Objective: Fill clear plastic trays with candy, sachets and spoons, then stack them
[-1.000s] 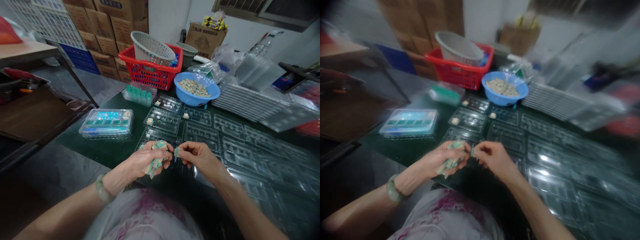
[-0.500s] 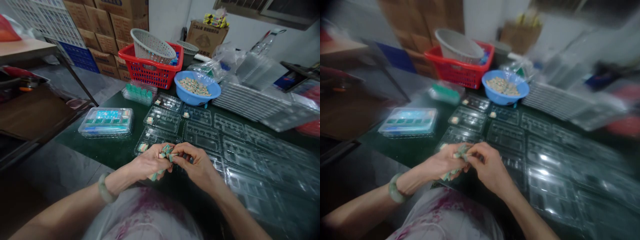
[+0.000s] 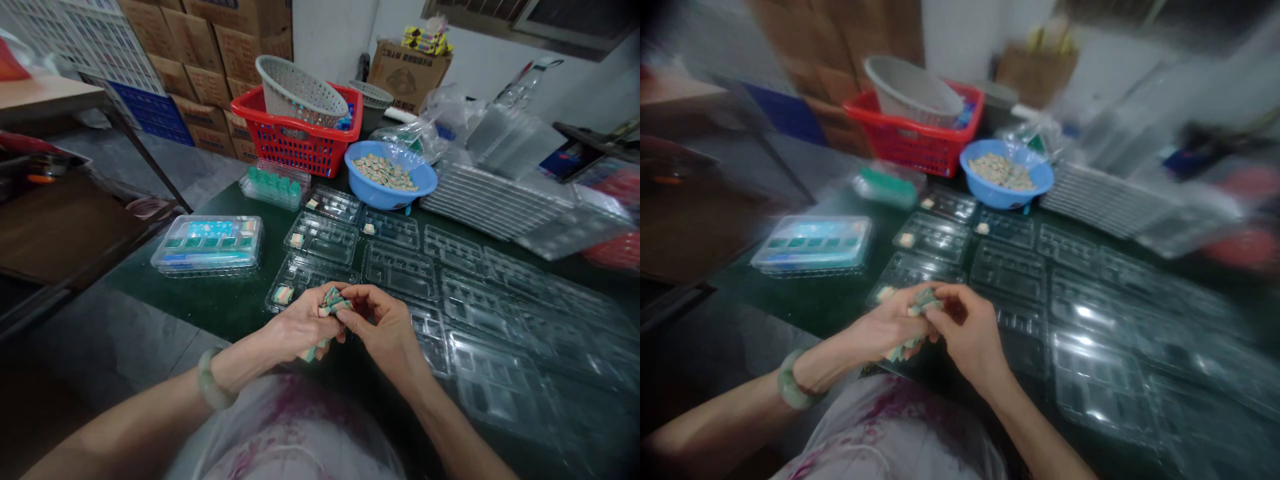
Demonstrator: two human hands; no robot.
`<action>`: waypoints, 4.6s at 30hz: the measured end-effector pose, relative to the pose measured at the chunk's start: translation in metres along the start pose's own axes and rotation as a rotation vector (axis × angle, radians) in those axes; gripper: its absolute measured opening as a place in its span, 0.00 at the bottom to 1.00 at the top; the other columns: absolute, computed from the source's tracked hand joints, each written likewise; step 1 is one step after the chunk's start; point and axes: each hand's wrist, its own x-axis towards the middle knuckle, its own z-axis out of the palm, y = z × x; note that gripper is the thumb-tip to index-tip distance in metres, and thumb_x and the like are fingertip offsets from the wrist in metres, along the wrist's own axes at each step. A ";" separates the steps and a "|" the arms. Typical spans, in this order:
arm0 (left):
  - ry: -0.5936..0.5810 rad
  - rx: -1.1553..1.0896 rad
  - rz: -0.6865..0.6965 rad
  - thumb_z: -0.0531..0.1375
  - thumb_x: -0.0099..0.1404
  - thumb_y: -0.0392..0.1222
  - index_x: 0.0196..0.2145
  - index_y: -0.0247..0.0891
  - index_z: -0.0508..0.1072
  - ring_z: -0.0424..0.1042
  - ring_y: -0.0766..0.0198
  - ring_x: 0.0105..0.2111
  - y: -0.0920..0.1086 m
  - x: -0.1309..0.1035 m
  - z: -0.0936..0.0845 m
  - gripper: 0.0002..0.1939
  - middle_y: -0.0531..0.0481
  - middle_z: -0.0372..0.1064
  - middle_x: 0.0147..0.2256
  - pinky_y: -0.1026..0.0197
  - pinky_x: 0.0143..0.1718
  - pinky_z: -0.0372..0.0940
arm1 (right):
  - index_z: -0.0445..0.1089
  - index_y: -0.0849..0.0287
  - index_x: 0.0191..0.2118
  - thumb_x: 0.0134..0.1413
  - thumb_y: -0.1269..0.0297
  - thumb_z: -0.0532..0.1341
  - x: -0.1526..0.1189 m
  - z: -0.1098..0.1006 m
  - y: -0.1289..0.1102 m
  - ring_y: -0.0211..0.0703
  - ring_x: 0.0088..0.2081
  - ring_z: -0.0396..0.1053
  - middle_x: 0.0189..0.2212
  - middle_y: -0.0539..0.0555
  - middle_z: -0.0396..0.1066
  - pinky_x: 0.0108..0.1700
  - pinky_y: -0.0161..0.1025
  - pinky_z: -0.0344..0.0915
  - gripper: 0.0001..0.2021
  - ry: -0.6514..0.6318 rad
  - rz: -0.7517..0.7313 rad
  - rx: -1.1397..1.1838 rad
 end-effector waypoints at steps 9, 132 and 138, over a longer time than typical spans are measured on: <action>0.047 -0.244 0.005 0.61 0.51 0.34 0.43 0.38 0.66 0.66 0.68 0.26 -0.002 -0.003 -0.018 0.19 0.50 0.63 0.33 0.72 0.11 0.54 | 0.71 0.56 0.35 0.42 0.63 0.66 0.007 -0.081 -0.024 0.41 0.32 0.69 0.29 0.51 0.71 0.37 0.39 0.65 0.11 0.276 -0.098 -0.105; -0.083 -0.510 -0.246 0.50 0.60 0.59 0.31 0.33 0.69 0.65 0.67 0.18 -0.008 0.004 -0.008 0.24 0.46 0.66 0.21 0.71 0.10 0.54 | 0.67 0.61 0.29 0.52 0.65 0.58 -0.003 -0.031 -0.017 0.33 0.24 0.63 0.23 0.48 0.67 0.27 0.32 0.60 0.05 -0.115 -0.053 -0.230; -0.122 -0.380 -0.293 0.43 0.57 0.68 0.28 0.33 0.69 0.61 0.68 0.12 -0.009 0.002 -0.007 0.34 0.45 0.67 0.18 0.68 0.10 0.51 | 0.66 0.59 0.29 0.52 0.70 0.56 -0.002 -0.021 -0.021 0.35 0.29 0.67 0.26 0.49 0.69 0.32 0.34 0.62 0.04 -0.269 -0.082 -0.361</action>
